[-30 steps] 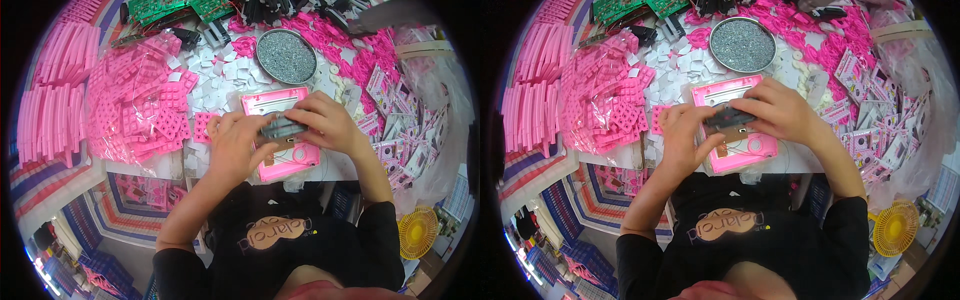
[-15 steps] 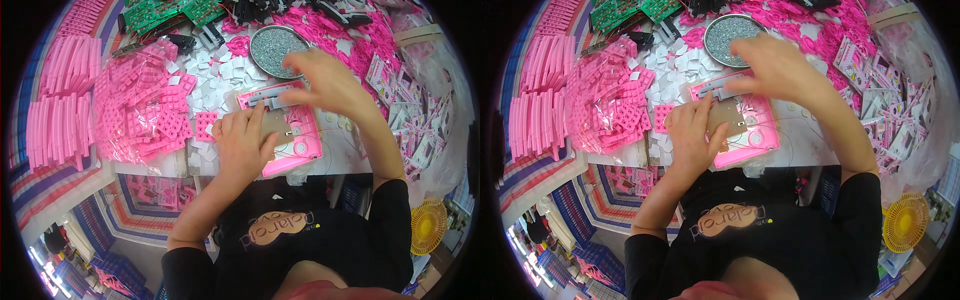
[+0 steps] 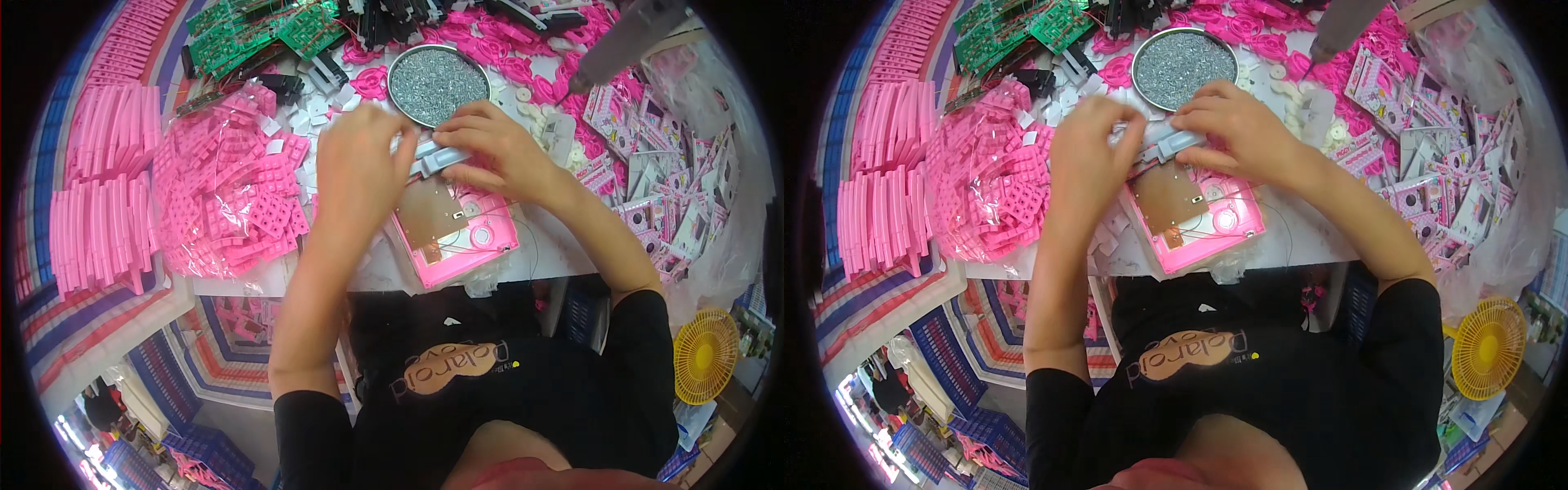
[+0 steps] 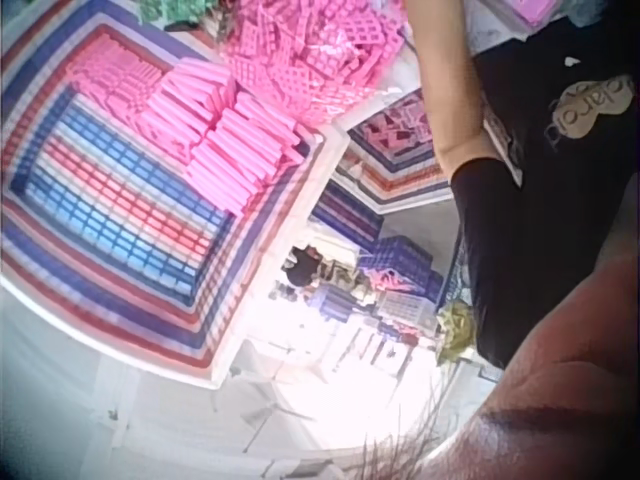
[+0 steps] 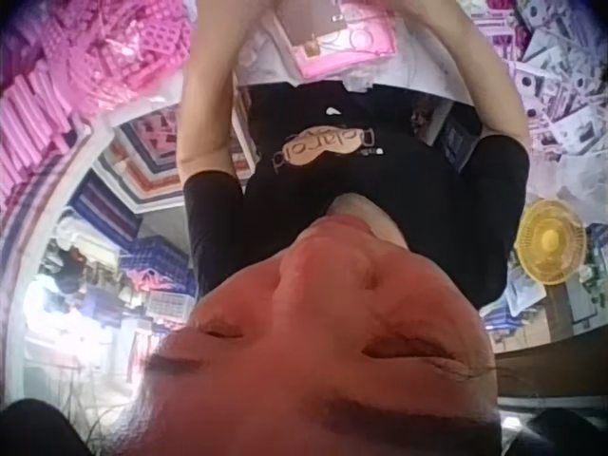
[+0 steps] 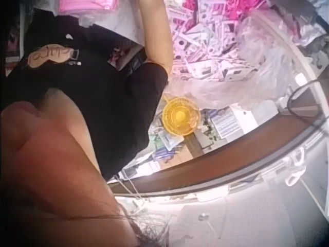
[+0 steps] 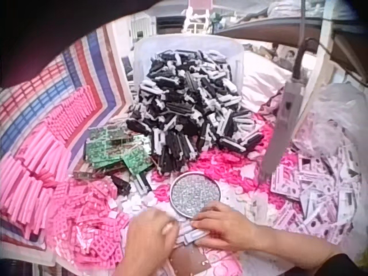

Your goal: The recorder is assembling electronic toy components, including wiring and circuit boards into a plastic toy casing using an electric screwdriver.

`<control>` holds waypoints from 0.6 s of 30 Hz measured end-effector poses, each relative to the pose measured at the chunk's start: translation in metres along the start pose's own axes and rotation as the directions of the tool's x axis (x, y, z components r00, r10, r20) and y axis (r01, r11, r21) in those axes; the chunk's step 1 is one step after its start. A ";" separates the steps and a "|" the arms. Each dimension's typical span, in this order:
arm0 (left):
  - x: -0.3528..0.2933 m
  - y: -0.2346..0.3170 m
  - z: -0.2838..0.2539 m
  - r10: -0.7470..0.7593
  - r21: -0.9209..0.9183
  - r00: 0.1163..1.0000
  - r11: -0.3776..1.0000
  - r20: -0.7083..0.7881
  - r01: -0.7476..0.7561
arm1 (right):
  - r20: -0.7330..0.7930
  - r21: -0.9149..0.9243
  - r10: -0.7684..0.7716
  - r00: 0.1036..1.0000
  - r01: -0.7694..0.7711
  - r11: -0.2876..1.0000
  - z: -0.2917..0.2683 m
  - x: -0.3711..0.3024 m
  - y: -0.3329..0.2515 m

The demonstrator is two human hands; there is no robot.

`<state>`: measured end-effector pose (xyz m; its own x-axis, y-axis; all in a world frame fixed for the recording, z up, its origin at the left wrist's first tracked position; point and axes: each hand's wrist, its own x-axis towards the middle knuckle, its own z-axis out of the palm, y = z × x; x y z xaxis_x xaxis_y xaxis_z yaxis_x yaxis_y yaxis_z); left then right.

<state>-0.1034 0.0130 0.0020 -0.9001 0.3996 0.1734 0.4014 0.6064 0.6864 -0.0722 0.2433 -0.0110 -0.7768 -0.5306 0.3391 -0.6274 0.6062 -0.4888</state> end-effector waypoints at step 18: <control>0.098 -0.023 0.051 0.271 0.543 0.962 0.813 -0.034 -0.210 | -0.323 0.934 0.275 0.906 0.260 0.244 -0.069 0.077 -0.039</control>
<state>-0.1928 0.0730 -0.0325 -0.7629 0.5254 0.3767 0.6070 0.7827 0.1378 -0.1116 0.2196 0.0893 -0.8932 -0.1226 0.4327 -0.3044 -0.5435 -0.7823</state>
